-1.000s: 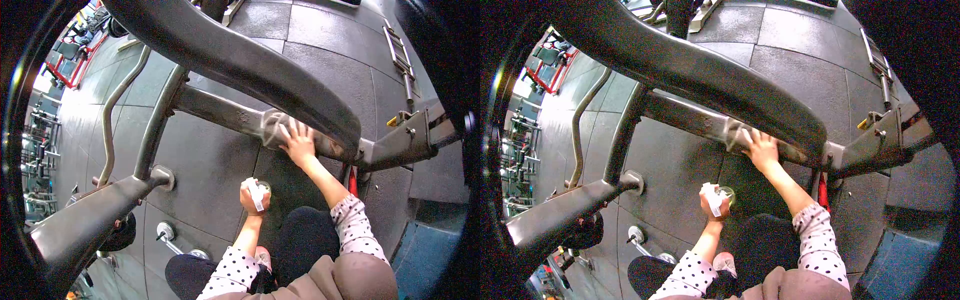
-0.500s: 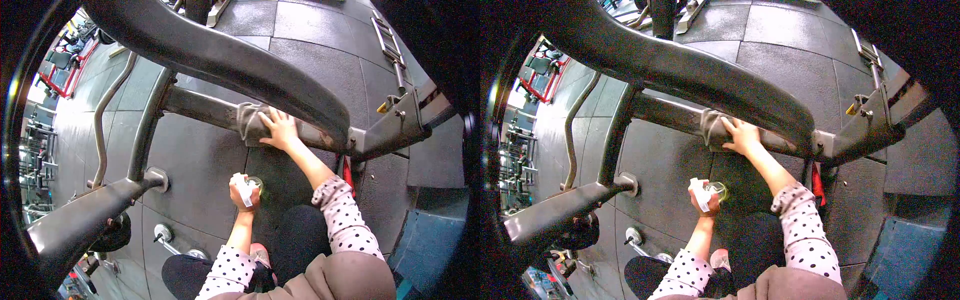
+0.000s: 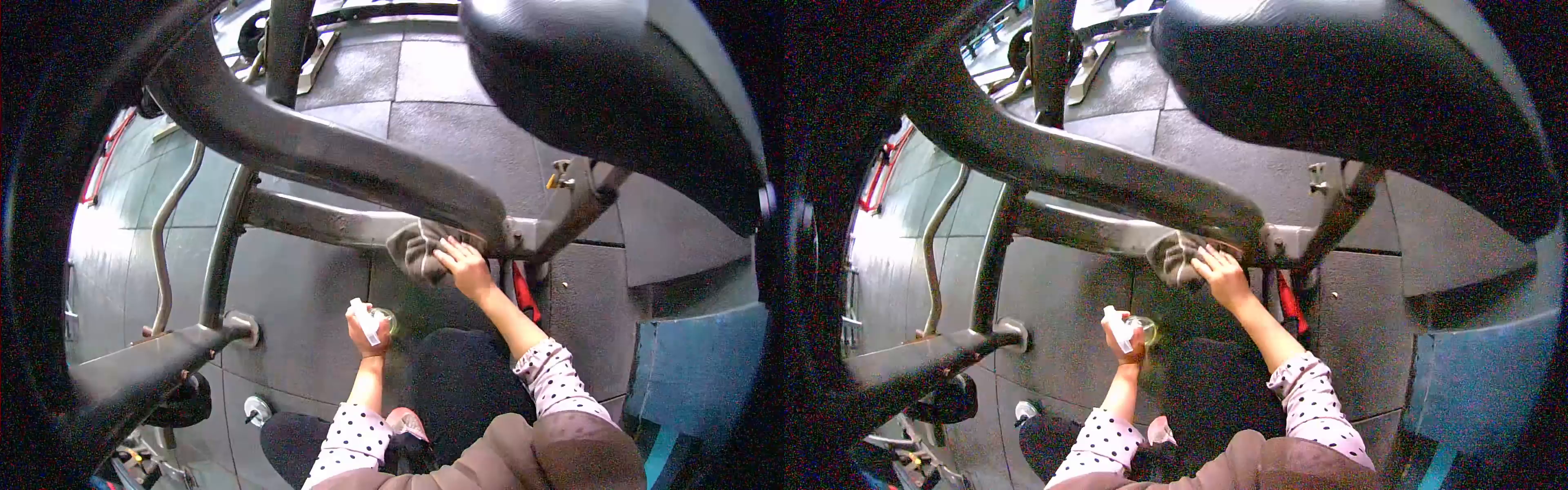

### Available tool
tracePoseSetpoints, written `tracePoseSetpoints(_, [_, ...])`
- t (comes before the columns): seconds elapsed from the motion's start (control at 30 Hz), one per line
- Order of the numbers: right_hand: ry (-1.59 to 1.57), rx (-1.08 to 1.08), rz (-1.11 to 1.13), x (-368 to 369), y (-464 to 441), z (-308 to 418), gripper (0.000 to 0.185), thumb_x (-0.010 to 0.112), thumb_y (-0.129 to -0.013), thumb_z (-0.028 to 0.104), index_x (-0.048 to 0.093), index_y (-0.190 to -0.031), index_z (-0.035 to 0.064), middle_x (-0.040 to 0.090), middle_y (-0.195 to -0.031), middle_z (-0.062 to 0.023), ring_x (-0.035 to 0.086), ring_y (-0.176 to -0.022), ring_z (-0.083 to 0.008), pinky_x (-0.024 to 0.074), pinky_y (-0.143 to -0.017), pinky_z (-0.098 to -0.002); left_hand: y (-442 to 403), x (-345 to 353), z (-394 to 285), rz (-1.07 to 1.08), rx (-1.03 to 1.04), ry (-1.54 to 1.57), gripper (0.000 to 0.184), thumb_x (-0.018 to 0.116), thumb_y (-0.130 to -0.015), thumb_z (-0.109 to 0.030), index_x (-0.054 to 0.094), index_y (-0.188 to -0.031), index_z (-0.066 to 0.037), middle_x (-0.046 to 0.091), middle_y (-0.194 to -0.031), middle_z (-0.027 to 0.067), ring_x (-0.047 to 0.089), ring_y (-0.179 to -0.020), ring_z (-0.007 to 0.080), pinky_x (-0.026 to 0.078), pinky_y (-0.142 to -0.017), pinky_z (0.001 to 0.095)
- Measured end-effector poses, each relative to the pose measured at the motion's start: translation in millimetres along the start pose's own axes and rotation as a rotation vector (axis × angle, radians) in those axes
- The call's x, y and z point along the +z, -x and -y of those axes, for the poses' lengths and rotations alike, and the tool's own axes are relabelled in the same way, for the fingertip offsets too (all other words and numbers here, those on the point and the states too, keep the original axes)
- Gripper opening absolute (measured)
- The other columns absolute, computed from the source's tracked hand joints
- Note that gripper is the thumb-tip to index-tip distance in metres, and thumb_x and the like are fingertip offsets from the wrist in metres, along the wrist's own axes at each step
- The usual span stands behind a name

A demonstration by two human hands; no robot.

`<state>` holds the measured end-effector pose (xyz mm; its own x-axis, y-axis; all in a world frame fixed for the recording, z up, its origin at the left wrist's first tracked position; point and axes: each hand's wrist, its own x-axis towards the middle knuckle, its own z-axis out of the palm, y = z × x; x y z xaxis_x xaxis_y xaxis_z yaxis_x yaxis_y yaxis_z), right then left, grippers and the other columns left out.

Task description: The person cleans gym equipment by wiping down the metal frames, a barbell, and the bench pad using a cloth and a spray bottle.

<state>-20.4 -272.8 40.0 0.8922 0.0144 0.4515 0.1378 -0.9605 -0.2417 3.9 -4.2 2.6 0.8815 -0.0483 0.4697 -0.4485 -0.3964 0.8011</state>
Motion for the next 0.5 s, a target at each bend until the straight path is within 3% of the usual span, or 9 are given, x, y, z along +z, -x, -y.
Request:
tracePoseSetpoints(0.03, [-0.051, 0.05, 0.045, -14, 6, 6, 0.04, 0.05, -0.077, 0.007, 0.06, -0.116, 0.0125, 0.058, -0.123, -0.0131, 0.055, -0.113, -0.0301, 0.0453, -0.093, -0.0418, -2, -1, -3, 0.019, 0.0, 0.022, 0.059, 0.059, -0.078, -0.056, 0.046, -0.102, -0.004, 0.055, -0.089, 0.0122, 0.058, -0.083, 0.0321, 0.046, -0.073, 0.0396])
tracePoseSetpoints(0.07, [-0.234, 0.261, 0.178, -33, 16, 11, 0.041, 0.051, -0.078, 0.008, 0.058, -0.118, 0.0114, 0.058, -0.122, -0.0138, 0.055, -0.113, -0.0317, 0.0453, -0.092, -0.0413, -5, -2, -5, 0.056, -0.085, -0.009, 0.048, 0.065, -0.074, -0.039, 0.047, -0.101, -0.005, 0.054, -0.089, 0.0117, 0.057, -0.081, 0.0322, 0.046, -0.072, 0.04])
tracePoseSetpoints(0.13, [-0.489, 0.658, 0.345, -63, 41, 21, 0.038, 0.053, -0.082, 0.011, 0.054, -0.12, 0.0067, 0.059, -0.12, -0.0144, 0.056, -0.11, -0.0334, 0.0444, -0.092, -0.0393, -10, -3, -7, 0.162, -0.164, 0.06, 0.042, 0.066, -0.07, -0.029, 0.048, -0.1, -0.005, 0.052, -0.09, 0.0124, 0.056, -0.082, 0.0334, 0.047, -0.072, 0.0404])
tracePoseSetpoints(0.17, [-0.559, 0.844, 0.375, -69, 63, 17, 0.036, 0.054, -0.086, 0.014, 0.052, -0.12, 0.0031, 0.06, -0.118, -0.0143, 0.056, -0.108, -0.0335, 0.0434, -0.092, -0.0378, -18, -2, -12, 0.255, -0.108, 0.021, 0.042, 0.067, -0.068, -0.025, 0.049, -0.1, -0.005, 0.052, -0.093, 0.0137, 0.055, -0.085, 0.0348, 0.047, -0.073, 0.0407])
tracePoseSetpoints(0.23, [-0.82, 0.933, 0.109, -81, 120, 15, 0.037, 0.054, -0.091, 0.024, 0.053, -0.119, 0.0006, 0.062, -0.114, -0.0099, 0.058, -0.103, -0.0236, 0.0428, -0.09, -0.0341, -33, -1, -22, 0.433, 0.015, -0.042, 0.042, 0.068, -0.064, -0.017, 0.051, -0.1, -0.004, 0.051, -0.098, 0.0163, 0.053, -0.091, 0.0375, 0.047, -0.074, 0.0413])
tracePoseSetpoints(0.3, [-1.011, 1.145, 0.035, -103, 174, 15, 0.046, 0.057, -0.09, 0.034, 0.052, -0.123, 0.0015, 0.062, -0.112, -0.0071, 0.056, -0.1, -0.0174, 0.0416, -0.09, -0.0314, -52, 6, -56, 0.678, 0.15, 0.038, 0.045, 0.068, -0.064, -0.016, 0.052, -0.104, -0.004, 0.052, -0.102, 0.017, 0.053, -0.095, 0.038, 0.047, -0.079, 0.0409])
tracePoseSetpoints(0.37, [-0.995, 1.43, -0.036, -133, 213, 26, 0.044, 0.057, -0.091, 0.034, 0.054, -0.12, 0.0004, 0.061, -0.11, -0.0048, 0.055, -0.098, -0.0167, 0.0419, -0.089, -0.0317, -68, 18, -86, 0.888, 0.167, 0.138, 0.047, 0.069, -0.065, -0.016, 0.052, -0.107, -0.004, 0.054, -0.102, 0.0159, 0.054, -0.095, 0.0383, 0.047, -0.082, 0.0405])
tracePoseSetpoints(0.5, [-0.991, 1.467, -0.302, -143, 269, 32, 0.037, 0.057, -0.091, 0.03, 0.054, -0.116, 0.0019, 0.06, -0.108, -0.0047, 0.054, -0.097, -0.0164, 0.0422, -0.087, -0.0317, -84, 46, -112, 1.091, 0.4, 0.122, 0.046, 0.069, -0.065, -0.02, 0.052, -0.105, -0.004, 0.054, -0.099, 0.0154, 0.055, -0.094, 0.0375, 0.047, -0.078, 0.0423])
